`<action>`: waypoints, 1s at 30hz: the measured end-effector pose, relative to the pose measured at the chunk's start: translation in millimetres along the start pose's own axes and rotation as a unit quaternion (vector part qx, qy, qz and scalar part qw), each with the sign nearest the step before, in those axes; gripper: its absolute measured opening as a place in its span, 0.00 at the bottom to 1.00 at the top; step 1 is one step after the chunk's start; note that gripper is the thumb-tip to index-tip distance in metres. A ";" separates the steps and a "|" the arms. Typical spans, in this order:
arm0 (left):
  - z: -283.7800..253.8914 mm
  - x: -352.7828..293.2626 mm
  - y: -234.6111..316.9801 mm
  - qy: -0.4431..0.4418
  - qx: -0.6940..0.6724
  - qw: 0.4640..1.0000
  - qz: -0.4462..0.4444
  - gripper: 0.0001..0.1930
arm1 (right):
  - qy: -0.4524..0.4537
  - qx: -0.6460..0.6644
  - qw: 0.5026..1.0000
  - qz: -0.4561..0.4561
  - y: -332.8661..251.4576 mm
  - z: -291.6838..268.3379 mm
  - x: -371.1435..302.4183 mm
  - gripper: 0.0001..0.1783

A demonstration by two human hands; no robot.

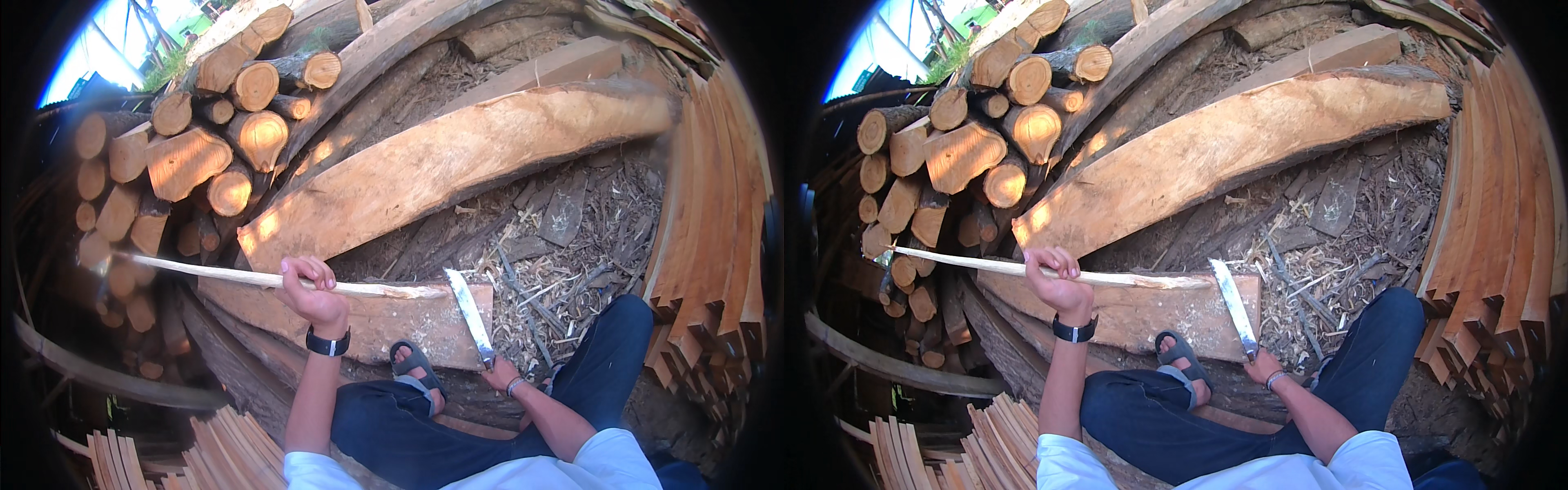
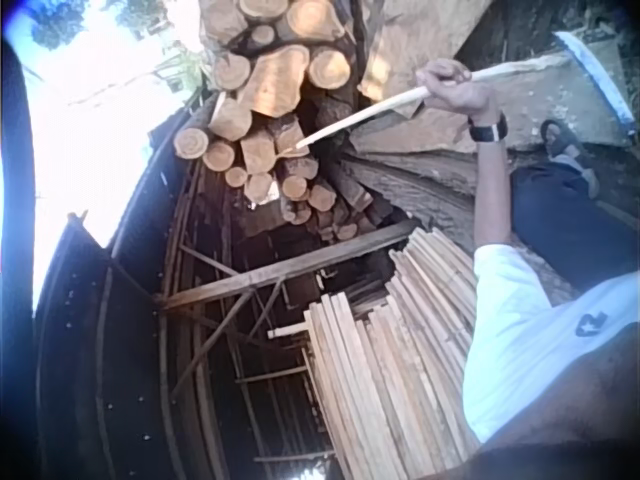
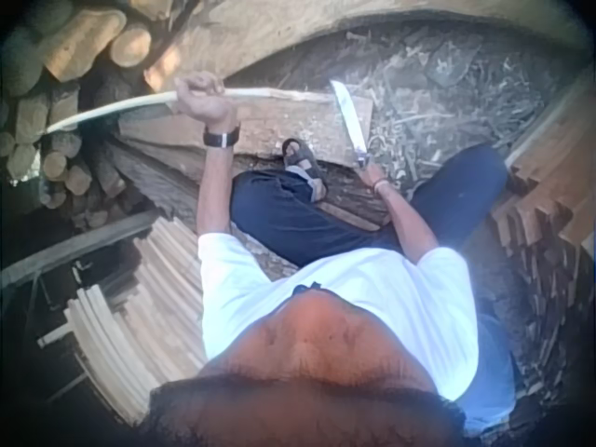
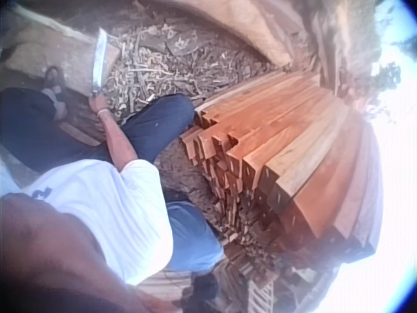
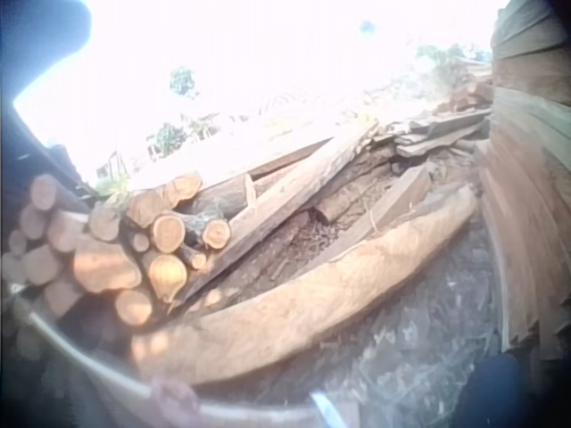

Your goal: The person uses a long blade with handles to shave and smooth a thin piece of wood, turning the wood over and working on different sections while sitting among wood piles.

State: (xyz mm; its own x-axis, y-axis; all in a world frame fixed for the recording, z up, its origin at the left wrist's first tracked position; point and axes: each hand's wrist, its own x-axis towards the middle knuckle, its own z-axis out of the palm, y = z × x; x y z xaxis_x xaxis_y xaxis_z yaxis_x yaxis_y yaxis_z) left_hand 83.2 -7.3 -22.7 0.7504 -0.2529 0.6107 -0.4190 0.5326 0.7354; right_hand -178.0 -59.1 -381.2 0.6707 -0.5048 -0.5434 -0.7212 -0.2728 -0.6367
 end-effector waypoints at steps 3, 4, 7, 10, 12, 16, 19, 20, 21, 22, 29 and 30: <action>8.6 0.0 7.6 0.014 -0.006 1.000 0.012 0.21 | 0.005 0.006 1.000 0.006 1.0 -0.5 0.1 0.34; 8.2 0.0 7.4 0.013 -0.011 1.000 0.015 0.21 | 0.003 0.008 1.000 0.009 -0.3 -1.1 -0.8 0.34; 6.8 -1.0 3.9 0.005 -0.015 1.000 0.019 0.21 | -0.003 0.012 1.000 0.014 -3.7 -3.6 -3.1 0.34; 6.4 -4.0 -2.4 -0.023 -0.003 1.000 0.014 0.21 | -0.003 0.009 1.000 0.010 -5.0 -4.8 -4.7 0.34; 6.7 -4.3 -3.4 -0.057 0.002 0.998 0.011 0.21 | -0.001 0.009 1.000 0.007 -3.7 -4.7 -4.3 0.34; 11.1 -4.5 -1.0 -0.060 0.009 0.998 0.018 0.21 | 0.004 0.000 1.000 0.004 -3.8 -4.5 -4.5 0.33; 8.8 -3.7 -1.7 -0.041 0.018 0.999 0.021 0.21 | 0.012 0.015 1.000 0.007 -5.1 -4.9 -3.7 0.32; 7.4 -3.4 -2.7 -0.026 0.024 0.999 0.023 0.21 | 0.018 0.024 1.000 0.007 -6.4 -4.9 -3.7 0.32; 6.5 -3.2 -2.8 -0.012 0.029 0.999 0.024 0.22 | 0.023 0.033 0.999 0.006 -7.5 -5.2 -3.7 0.32; 7.7 -3.4 -2.5 0.004 0.042 0.999 0.024 0.22 | 0.032 0.052 0.998 0.010 -6.4 -4.7 -2.9 0.31; 6.1 -5.5 -5.3 0.025 0.013 0.999 0.040 0.22 | 0.076 0.132 0.988 0.027 -10.9 -7.7 -2.5 0.29; 3.4 -5.2 -7.2 0.016 -0.016 0.999 0.039 0.23 | 0.081 0.138 0.987 0.022 -11.6 -8.7 -3.3 0.29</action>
State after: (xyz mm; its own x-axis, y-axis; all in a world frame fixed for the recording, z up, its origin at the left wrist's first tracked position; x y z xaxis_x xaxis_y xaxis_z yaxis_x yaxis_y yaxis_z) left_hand 80.6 -12.5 -30.2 0.7323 -0.1852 0.6554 -0.4604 0.5744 0.6768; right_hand -173.3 -61.3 -367.3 0.5873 -0.6421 -0.4927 -0.6595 -0.0267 -0.7513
